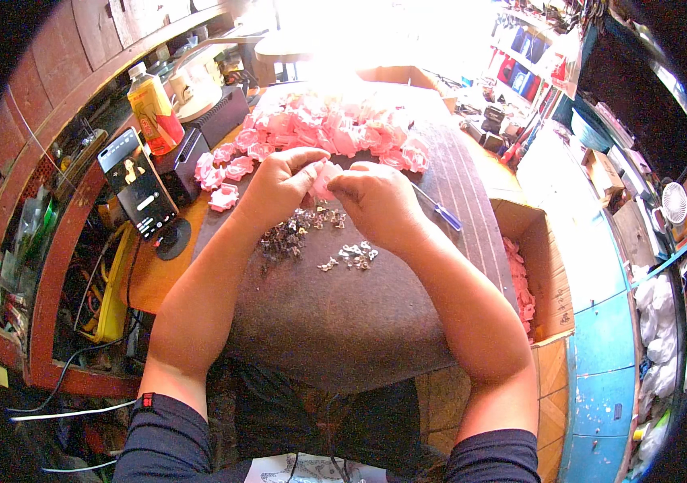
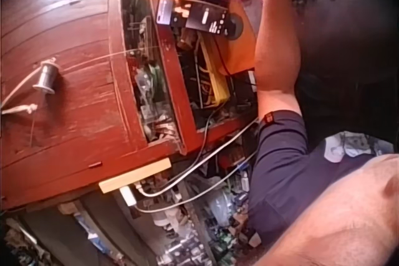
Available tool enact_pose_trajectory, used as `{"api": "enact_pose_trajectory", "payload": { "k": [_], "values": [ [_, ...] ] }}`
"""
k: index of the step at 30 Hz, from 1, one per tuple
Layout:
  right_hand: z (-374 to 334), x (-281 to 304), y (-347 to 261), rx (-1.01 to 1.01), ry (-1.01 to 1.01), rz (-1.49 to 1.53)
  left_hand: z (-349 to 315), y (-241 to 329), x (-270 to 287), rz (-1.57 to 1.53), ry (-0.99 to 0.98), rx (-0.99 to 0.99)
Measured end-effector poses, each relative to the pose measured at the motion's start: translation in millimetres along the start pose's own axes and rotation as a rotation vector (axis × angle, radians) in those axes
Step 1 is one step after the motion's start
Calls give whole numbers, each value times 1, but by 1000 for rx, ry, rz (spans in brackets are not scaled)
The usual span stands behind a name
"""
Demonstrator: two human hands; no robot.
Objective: The person repeatedly picks up pink plastic pieces and small metallic components from a workbench, joins them by hand, and places the assembled units back on the table. The process continues with multiple identical units being handled one at a time.
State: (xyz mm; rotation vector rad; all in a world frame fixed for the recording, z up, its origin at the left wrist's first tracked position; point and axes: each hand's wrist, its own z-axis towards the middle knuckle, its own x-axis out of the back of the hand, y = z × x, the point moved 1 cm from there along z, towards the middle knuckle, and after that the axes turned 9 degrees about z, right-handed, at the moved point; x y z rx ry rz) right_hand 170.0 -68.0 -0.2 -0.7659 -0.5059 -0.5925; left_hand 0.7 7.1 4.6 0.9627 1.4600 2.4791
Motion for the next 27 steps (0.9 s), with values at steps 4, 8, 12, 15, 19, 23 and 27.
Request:
{"api": "enact_pose_trajectory", "payload": {
  "k": [4,8,12,15,19,23,27],
  "values": [
    [-1,1,-2,113,-44,-114,1,-4,-3,-1,-5,-36],
    [2,3,-8,143,-70,-163,-1,-5,1,47,-5,-16],
    [5,8,-13,-77,187,62,-2,4,-2,-82,-7,15],
    [8,12,-1,-367,129,451,-4,10,-2,-183,-2,40],
    [4,7,12,-499,-7,771,0,4,-9,-13,86,-250],
    [4,-2,3,-484,90,823,-4,3,-6,78,118,-259],
    [6,9,10,-650,-44,1010,-2,3,-7,39,142,-351]
  ]
}}
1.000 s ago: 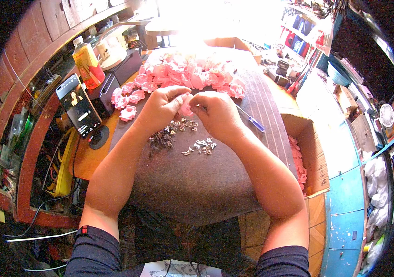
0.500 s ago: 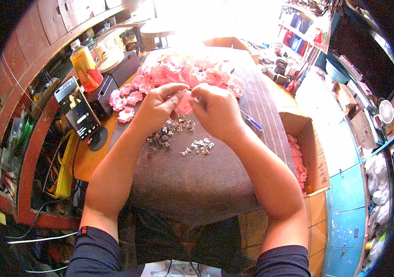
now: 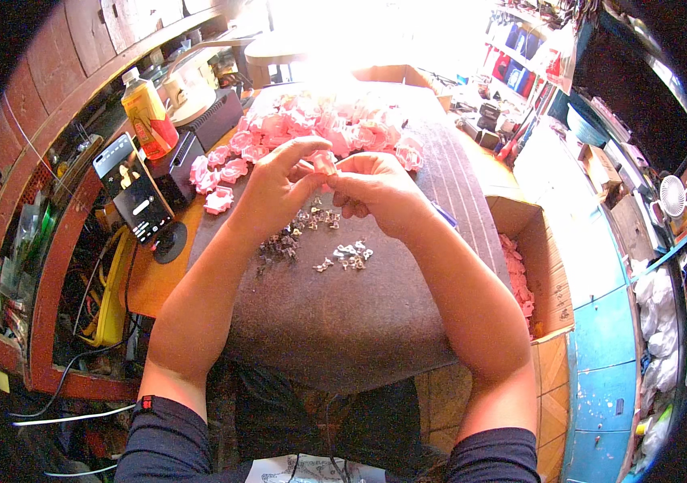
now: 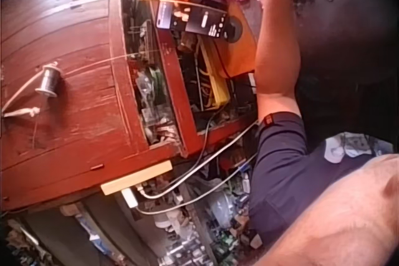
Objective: The person repeatedly picks up pink plastic pieces and small metallic components from a workbench, joins them by hand, and places the assembled units back on the table. The process continues with multiple identical units being handled one at a time.
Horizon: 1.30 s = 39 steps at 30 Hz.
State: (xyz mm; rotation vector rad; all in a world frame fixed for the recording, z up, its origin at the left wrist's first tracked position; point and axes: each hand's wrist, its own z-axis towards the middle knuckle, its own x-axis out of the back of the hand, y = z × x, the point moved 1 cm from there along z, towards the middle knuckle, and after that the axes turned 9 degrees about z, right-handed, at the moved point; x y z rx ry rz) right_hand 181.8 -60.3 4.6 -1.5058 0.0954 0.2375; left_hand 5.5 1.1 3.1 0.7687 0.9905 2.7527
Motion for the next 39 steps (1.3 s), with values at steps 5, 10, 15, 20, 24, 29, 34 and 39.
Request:
{"api": "enact_pose_trajectory", "payload": {
  "k": [5,10,15,20,24,29,34,39],
  "values": [
    [1,0,2,-9,8,97,0,-2,2,62,-32,24],
    [1,-2,8,88,-14,148,1,-2,5,100,-14,27],
    [-1,-8,8,177,7,77,2,3,6,142,-6,14],
    [4,3,6,160,120,84,7,-17,14,162,200,199],
    [1,51,-38,396,-147,804,9,-49,28,594,117,273],
    [-12,36,-43,368,-336,532,2,-51,17,806,-249,339],
    [-3,8,-16,250,-60,-68,2,-74,23,608,-90,397],
    [6,12,13,505,21,-858,9,-63,22,197,163,345]
  ]
}}
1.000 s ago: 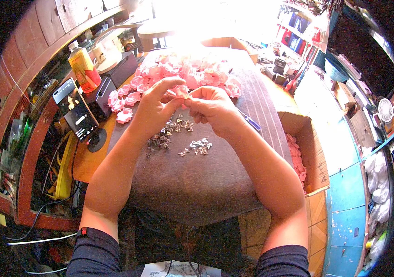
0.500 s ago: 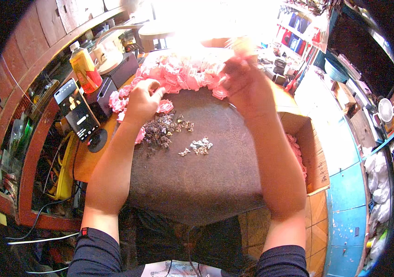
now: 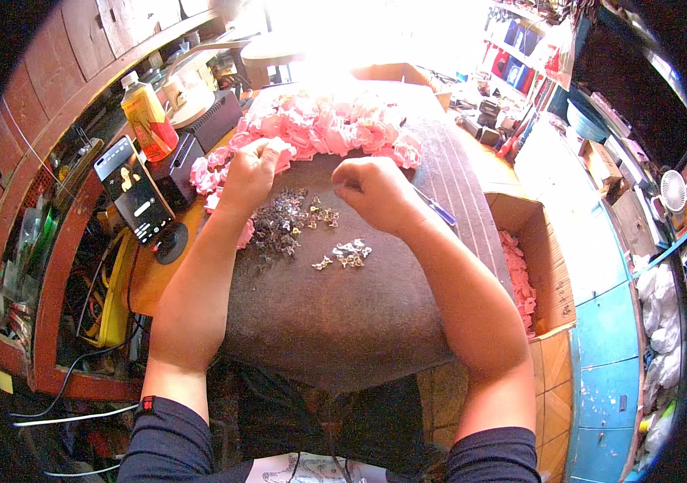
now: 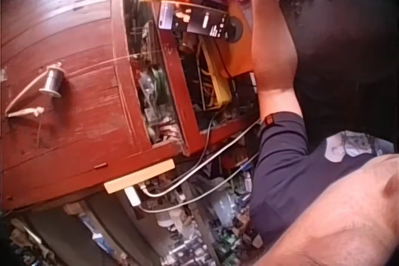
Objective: The person repeatedly picks up pink plastic pieces and small metallic components from a workbench, joins them by hand, and places the assembled units back on the table. The process continues with multiple identical units being handled one at a time.
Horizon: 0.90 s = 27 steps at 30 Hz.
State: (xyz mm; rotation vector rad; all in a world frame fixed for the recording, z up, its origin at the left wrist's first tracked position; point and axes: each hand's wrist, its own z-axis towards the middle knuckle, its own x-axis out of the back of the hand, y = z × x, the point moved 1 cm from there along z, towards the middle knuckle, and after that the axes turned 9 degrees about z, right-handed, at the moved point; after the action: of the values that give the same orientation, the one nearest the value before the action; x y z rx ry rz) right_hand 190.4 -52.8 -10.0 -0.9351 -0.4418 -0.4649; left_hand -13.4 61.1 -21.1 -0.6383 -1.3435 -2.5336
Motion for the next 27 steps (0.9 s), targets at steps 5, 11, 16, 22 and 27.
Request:
{"api": "enact_pose_trajectory", "payload": {
  "k": [5,11,16,22,27],
  "values": [
    [-2,-8,2,-125,-233,-176,-6,17,4,-169,-73,88],
    [-3,-18,6,-59,-273,-333,-13,30,-1,-118,-90,45],
    [-2,-16,10,-75,-235,-196,-15,42,7,-296,-297,197],
    [5,-5,14,-294,-25,380,-18,41,0,-336,-271,108],
    [4,0,3,-339,56,558,-17,36,-1,-220,-256,25]
  ]
}}
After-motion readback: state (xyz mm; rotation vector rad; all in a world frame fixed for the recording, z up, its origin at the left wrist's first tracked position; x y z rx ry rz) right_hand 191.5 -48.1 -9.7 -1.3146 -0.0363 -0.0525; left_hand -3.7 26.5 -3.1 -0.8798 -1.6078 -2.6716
